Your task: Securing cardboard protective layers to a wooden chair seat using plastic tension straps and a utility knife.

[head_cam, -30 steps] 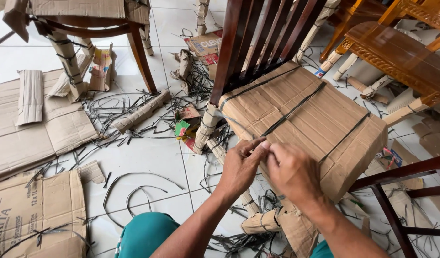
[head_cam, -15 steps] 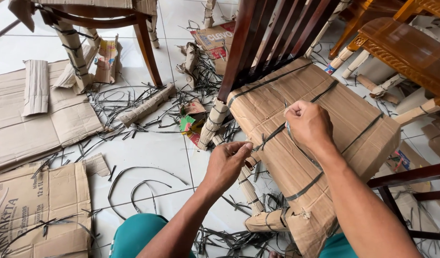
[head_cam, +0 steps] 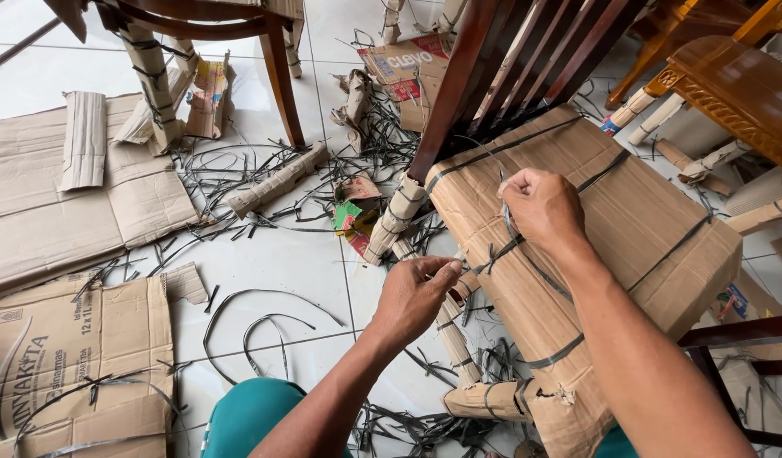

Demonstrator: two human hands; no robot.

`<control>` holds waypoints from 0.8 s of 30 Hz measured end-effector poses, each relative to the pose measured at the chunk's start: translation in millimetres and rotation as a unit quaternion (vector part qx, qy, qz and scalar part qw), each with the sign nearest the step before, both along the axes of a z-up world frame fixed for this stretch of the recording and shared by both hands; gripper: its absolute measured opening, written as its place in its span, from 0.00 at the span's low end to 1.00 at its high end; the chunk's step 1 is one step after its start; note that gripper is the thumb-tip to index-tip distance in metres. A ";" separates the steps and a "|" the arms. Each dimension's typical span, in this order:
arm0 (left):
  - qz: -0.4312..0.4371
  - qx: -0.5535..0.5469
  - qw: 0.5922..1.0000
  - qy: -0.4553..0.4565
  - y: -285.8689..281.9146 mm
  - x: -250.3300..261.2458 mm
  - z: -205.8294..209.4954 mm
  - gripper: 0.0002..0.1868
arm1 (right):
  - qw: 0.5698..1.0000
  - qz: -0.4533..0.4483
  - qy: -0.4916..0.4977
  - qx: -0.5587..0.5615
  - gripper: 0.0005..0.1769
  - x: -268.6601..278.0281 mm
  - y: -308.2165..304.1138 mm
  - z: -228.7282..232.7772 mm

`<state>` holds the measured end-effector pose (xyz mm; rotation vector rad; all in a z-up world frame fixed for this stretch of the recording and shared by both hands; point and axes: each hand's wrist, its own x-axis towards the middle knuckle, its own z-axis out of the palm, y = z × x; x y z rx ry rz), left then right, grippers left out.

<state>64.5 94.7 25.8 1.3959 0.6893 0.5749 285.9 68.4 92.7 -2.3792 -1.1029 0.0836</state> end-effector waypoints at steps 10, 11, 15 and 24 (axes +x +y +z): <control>-0.029 0.006 0.999 0.016 -1.2 0.9 -4.1 0.24 | 0.986 0.066 -0.106 -0.115 0.15 -0.1 58.7 -3.7; -0.033 0.009 0.999 0.021 -0.1 1.0 -5.2 0.23 | 0.982 0.063 -0.133 -0.119 0.16 -2.5 64.0 -3.7; -0.034 0.009 0.999 0.026 6.7 0.6 -10.9 0.22 | 0.981 0.082 -0.143 -0.102 0.18 -13.8 71.5 1.3; -0.044 0.017 0.994 0.100 16.1 -14.1 17.3 0.26 | 0.992 0.008 -0.075 -0.105 0.21 -39.4 -17.9 52.7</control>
